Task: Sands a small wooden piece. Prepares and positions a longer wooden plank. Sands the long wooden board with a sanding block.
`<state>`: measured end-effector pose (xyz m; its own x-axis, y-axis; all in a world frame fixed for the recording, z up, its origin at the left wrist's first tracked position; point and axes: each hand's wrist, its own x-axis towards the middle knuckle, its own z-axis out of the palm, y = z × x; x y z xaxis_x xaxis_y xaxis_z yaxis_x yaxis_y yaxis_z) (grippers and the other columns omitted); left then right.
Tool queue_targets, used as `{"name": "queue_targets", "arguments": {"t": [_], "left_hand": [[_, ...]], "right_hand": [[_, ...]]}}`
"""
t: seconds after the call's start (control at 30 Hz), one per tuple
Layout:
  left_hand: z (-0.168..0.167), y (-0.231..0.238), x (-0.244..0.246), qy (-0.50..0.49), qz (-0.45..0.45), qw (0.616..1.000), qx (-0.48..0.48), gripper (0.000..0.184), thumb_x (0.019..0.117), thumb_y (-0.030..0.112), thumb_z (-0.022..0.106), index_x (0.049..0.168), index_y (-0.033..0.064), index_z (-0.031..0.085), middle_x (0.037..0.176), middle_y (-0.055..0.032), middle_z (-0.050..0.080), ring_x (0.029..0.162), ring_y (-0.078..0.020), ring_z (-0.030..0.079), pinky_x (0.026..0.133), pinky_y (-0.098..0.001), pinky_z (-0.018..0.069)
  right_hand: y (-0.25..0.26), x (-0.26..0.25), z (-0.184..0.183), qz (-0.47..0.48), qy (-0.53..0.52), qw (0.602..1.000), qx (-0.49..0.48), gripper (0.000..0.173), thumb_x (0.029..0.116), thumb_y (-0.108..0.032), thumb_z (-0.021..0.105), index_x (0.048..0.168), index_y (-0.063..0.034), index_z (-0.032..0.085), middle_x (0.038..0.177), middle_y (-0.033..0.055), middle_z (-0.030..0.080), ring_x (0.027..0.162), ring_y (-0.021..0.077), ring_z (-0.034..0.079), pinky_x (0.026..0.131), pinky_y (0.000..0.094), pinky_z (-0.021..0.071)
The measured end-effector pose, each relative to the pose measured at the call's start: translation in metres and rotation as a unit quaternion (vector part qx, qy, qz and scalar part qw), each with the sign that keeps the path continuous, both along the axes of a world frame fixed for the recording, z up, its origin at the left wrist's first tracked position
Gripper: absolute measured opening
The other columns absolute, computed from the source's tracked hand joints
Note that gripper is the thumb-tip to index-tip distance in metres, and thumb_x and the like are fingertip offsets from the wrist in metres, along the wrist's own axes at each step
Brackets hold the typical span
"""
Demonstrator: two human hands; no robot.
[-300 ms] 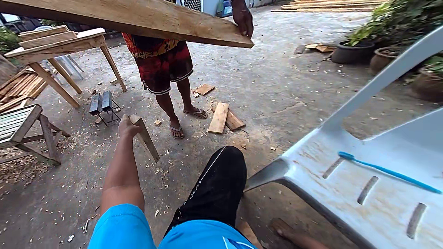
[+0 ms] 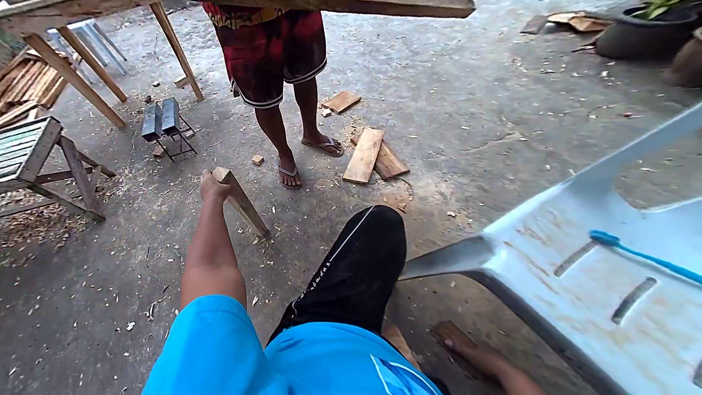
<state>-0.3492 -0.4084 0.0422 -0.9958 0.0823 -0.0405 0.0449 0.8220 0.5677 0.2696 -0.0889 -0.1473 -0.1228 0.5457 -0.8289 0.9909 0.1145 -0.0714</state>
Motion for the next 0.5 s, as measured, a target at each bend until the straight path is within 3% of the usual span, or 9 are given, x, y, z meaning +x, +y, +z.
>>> {"name": "queue_targets", "arguments": {"t": [0.17, 0.5], "left_hand": [[-0.009, -0.011, -0.008, 0.015, 0.032, 0.998, 0.050, 0.090, 0.0770, 0.018, 0.087, 0.150, -0.0011, 0.037, 0.147, -0.0324, 0.046, 0.133, -0.0472, 0.051, 0.106, -0.0627, 0.0445], [-0.026, -0.047, -0.041, -0.006, 0.101, 0.984, 0.147, 0.082, 0.0862, 0.024, 0.082, 0.150, -0.0007, 0.037, 0.142, -0.0327, 0.051, 0.134, -0.0444, 0.051, 0.110, -0.0594, 0.0422]], "right_hand": [[0.005, -0.006, -0.006, 0.019, -0.005, 1.000, -0.001, 0.086, 0.0948, -0.066, 0.061, 0.137, 0.0087, 0.056, 0.135, 0.0321, 0.061, 0.129, 0.0429, 0.059, 0.110, 0.0581, 0.0452], [0.004, -0.007, -0.009, 0.009, -0.014, 1.000, -0.003, 0.090, 0.0932, -0.067, 0.063, 0.141, 0.0093, 0.052, 0.136, 0.0325, 0.059, 0.130, 0.0432, 0.058, 0.109, 0.0590, 0.0454]]}}
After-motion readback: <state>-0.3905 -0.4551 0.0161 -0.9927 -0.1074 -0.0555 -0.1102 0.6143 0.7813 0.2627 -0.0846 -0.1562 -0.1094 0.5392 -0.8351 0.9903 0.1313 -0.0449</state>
